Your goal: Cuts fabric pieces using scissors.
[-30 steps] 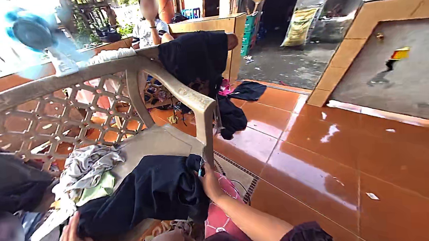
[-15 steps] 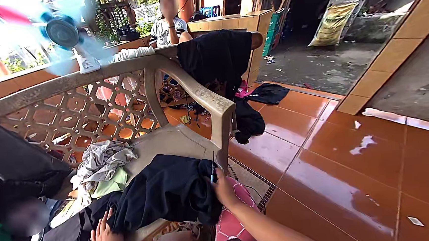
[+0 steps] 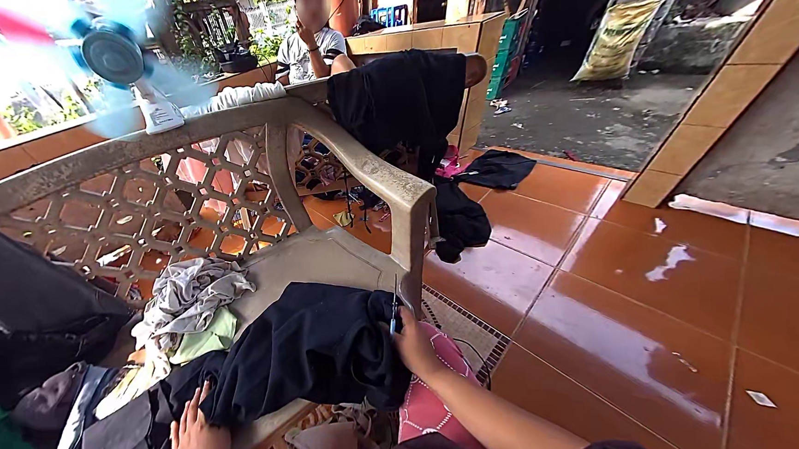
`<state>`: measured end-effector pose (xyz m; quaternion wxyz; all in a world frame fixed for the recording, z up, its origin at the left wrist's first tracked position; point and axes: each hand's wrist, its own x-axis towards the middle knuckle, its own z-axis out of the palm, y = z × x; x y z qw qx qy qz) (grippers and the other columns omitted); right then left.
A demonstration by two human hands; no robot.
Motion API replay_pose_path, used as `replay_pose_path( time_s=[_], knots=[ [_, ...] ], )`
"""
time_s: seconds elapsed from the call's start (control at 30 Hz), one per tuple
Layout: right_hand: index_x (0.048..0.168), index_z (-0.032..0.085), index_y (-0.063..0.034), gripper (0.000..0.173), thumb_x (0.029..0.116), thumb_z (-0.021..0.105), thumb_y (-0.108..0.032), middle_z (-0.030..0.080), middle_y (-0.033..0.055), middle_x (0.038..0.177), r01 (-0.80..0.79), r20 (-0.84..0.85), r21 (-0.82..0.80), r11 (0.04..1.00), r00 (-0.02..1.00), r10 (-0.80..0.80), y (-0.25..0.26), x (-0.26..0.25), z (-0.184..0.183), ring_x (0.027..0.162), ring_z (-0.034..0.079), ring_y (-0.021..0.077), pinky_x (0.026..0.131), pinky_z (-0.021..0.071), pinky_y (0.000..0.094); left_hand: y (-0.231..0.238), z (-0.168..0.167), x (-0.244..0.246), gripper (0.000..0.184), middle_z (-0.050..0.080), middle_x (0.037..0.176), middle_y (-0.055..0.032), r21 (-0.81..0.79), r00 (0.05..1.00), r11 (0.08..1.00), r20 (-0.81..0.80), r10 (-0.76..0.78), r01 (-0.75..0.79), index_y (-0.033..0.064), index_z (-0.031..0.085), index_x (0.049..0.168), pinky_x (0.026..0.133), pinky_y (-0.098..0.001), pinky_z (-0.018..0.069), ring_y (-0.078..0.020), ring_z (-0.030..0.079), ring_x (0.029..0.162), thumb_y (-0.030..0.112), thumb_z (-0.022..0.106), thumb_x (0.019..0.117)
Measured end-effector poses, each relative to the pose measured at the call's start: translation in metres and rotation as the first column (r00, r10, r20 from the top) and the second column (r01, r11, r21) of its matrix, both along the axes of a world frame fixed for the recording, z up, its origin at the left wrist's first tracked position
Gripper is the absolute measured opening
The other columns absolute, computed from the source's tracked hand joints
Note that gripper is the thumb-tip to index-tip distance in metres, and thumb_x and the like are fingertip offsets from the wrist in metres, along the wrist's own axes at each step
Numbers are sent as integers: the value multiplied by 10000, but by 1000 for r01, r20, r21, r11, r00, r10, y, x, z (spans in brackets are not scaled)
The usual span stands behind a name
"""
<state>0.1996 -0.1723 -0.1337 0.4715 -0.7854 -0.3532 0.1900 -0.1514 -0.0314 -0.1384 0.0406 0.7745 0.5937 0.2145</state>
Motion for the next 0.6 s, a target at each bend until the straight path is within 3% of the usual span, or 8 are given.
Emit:
replay_pose_path(
  time_s=[0.37, 0.5, 0.53, 0.6],
  knots=[
    [1219, 596, 96, 415, 968, 681, -223, 683, 260, 1081, -7, -6, 23, 1000, 1000, 7, -3, 0, 1, 1040, 679, 355, 954, 517, 502, -1, 0, -1, 472, 520, 1488, -246, -31, 1000, 1000, 14, 1, -1, -14, 550, 1436, 1194, -642, 216, -439, 456, 1413, 37, 528, 967],
    [1117, 660, 91, 377, 938, 726, -234, 696, 247, 1004, 47, -15, 36, 998, 999, -47, -1, 3, 2, 975, 682, 350, 915, 516, 514, 3, 3, -2, 459, 532, 1486, -223, -80, 1000, 997, 15, -5, 6, 6, 561, 1434, 1200, -631, 212, -415, 460, 1418, 28, 512, 979],
    [1104, 670, 93, 363, 936, 733, -223, 696, 248, 1002, 61, -28, 26, 998, 998, -61, -1, 6, 8, 973, 678, 350, 919, 513, 516, 5, 11, -4, 446, 540, 1480, -217, -152, 999, 988, 35, 7, -2, 21, 556, 1443, 1201, -625, 224, -403, 465, 1416, 29, 481, 1003],
    [1094, 679, 89, 335, 941, 728, -205, 696, 242, 987, 109, -27, 16, 994, 994, -108, 0, 16, 26, 955, 676, 348, 903, 516, 523, 15, 42, -18, 392, 589, 1387, -275, -257, 986, 965, 145, 86, -46, 18, 562, 1423, 1134, -663, 340, -452, 527, 1338, 75, 415, 1064]
  ],
)
